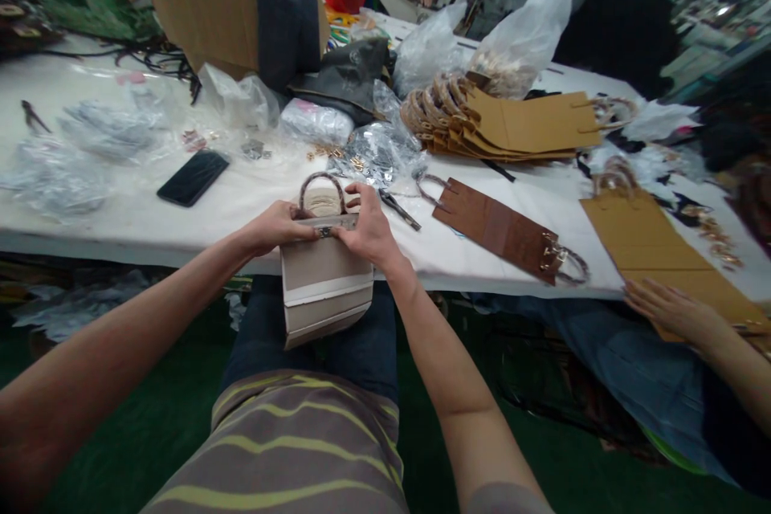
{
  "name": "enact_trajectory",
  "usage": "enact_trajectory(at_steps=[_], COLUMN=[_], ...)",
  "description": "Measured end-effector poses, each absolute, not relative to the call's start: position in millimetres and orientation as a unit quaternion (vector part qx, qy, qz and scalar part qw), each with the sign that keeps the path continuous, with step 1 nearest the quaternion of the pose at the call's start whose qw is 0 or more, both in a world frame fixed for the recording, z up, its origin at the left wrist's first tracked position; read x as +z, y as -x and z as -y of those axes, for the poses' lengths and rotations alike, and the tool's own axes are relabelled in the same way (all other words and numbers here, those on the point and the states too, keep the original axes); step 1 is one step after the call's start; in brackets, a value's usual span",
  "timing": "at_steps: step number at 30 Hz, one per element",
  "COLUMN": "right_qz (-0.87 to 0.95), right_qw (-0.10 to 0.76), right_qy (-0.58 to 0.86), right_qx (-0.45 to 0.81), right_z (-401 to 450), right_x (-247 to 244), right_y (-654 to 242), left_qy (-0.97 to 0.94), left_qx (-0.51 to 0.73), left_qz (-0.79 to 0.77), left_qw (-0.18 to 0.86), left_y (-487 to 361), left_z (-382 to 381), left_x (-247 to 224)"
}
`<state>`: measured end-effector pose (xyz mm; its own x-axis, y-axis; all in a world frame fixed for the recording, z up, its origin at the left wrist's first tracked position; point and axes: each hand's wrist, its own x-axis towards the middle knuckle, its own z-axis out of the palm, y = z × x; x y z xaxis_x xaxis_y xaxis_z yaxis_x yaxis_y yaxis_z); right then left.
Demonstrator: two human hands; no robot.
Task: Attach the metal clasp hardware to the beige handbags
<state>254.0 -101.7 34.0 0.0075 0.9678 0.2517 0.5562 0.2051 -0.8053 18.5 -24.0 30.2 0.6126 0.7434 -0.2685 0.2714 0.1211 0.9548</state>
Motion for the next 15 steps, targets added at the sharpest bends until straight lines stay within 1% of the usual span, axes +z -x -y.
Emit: enact_trajectory(at_steps=[3, 7, 11, 15], right_qz=[0.649, 0.663, 0.627, 0.598], right_qw=[0.374, 0.303, 0.309, 0.331], right_qy=[0.587, 0.543, 0.504, 0.507], right_qx=[0.306, 0.416, 0.507, 0.525], right_z=[98.8, 87.4, 84.3, 89.7], right_x=[35.5, 46.5, 54.4, 55.5], right_y=[-261.4, -280.5, -291.2, -287.6], left_qy=[-0.640, -0.654, -0.669, -0.676], left_qx=[0.187, 0.174, 0.171, 0.172], left_qz=[-0.386, -0.388, -0.377, -0.378], left_qw=[0.638, 0.626, 0.618, 0.609], left_y=[-21.4, -26.0, -29.7, -30.8], left_z=[26.9, 30.1, 34.7, 37.7], left_x=[32.1, 40.0, 54.6, 63.1])
